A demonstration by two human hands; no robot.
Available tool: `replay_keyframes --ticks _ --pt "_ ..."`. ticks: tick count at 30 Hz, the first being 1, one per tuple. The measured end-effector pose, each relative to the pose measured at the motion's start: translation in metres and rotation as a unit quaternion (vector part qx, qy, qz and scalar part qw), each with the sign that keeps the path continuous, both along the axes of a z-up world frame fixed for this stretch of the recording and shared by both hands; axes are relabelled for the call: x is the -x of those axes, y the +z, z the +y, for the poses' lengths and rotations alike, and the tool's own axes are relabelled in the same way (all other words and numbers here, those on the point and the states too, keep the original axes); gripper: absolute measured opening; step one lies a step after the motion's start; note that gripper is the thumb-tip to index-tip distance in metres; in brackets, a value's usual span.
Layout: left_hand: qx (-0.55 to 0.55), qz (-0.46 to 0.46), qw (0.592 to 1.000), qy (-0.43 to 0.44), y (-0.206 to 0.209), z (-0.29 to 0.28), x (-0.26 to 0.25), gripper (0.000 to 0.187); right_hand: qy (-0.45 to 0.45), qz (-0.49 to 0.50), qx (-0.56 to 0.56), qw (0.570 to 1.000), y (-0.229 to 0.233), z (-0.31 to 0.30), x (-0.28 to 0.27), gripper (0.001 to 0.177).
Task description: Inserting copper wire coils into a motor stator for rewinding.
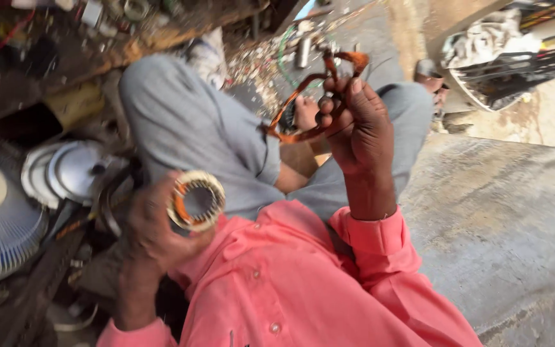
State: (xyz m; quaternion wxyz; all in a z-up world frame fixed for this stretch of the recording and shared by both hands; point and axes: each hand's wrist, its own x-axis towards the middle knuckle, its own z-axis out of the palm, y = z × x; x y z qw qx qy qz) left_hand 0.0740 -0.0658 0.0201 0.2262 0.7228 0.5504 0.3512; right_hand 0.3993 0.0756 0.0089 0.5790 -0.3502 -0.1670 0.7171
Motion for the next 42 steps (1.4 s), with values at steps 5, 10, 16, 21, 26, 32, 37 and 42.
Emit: replay_keyframes --ticks 5,10,16,21,26,32,37,42 --pt "0.030 0.107 0.993 -0.034 -0.003 0.002 -0.026 0.093 0.017 0.045 -0.005 0.999 0.018 -0.003 -0.011 0.026" --pt "0.024 0.105 0.993 -0.057 0.021 0.021 -0.019 0.100 0.060 0.083 -0.027 0.994 0.028 -0.009 -0.005 0.029" --pt "-0.055 -0.100 0.993 0.014 0.097 0.080 -0.049 0.061 0.181 0.166 -0.020 0.969 0.041 -0.024 0.022 0.025" --pt "0.195 -0.474 0.834 -0.202 0.083 0.130 -0.073 0.050 0.205 0.155 0.015 0.966 0.082 -0.027 0.045 0.029" --pt "0.155 -0.485 0.830 -0.226 0.069 0.142 -0.064 0.060 0.162 0.036 -0.015 0.986 0.061 -0.028 0.020 0.022" --pt "0.174 -0.473 0.827 -0.249 0.078 0.146 -0.050 0.059 0.311 0.172 -0.030 0.934 0.083 -0.006 0.026 0.034" --pt "0.175 -0.441 0.815 -0.332 0.079 0.145 -0.032 0.057 0.355 0.249 -0.041 0.900 0.054 -0.001 0.002 0.036" --pt "0.197 -0.390 0.829 -0.349 0.089 0.143 -0.034 0.047 0.439 0.082 -0.293 0.845 0.075 0.008 0.020 0.040"
